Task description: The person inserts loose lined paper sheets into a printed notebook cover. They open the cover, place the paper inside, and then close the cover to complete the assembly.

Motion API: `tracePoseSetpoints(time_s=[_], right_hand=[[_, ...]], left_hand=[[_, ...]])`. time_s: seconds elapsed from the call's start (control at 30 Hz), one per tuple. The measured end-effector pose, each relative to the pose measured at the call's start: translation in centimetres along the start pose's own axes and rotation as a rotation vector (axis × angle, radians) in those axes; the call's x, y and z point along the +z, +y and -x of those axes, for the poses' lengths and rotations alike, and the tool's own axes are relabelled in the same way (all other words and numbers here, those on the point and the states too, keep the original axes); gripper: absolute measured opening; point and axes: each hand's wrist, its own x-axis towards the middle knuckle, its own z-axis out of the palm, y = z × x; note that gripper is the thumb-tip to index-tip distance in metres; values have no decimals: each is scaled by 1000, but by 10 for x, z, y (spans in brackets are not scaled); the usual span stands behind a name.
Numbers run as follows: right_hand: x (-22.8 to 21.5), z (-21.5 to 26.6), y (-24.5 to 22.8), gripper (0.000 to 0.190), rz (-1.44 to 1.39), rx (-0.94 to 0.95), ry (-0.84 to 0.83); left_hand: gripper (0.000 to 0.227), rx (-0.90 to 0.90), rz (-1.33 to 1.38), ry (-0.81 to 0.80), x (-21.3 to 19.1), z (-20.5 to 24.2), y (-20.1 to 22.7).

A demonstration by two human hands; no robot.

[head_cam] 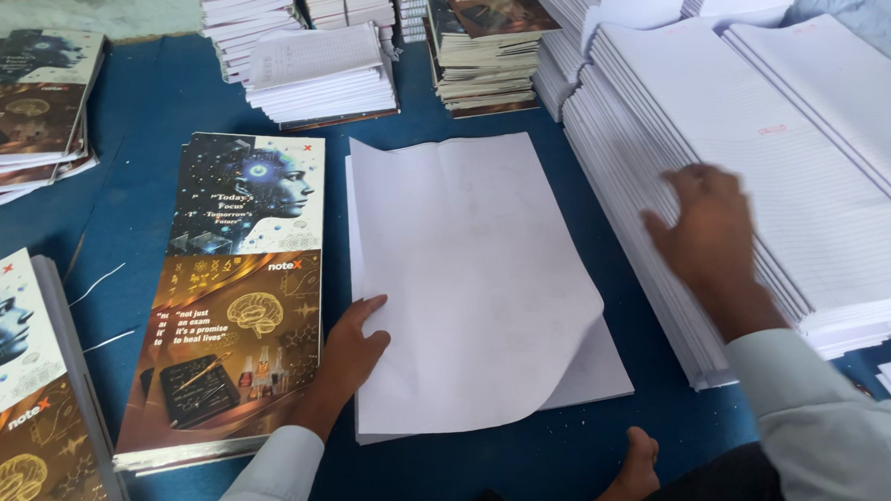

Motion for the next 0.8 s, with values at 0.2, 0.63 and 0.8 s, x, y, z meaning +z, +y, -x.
tracePoseSetpoints(time_s=[0.2,0.63,0.8], right_hand=[[-7,-23,77,56,-78,228,-162],[-19,-54,104,49,98,140,-382],[-39,-44,72,47,194,182,-451]], left_hand=[[59,30,-41,-4,-2,6,23],[61,29,12,-49,-1,4,11],[61,-6,-16,-58,1,3,13]])
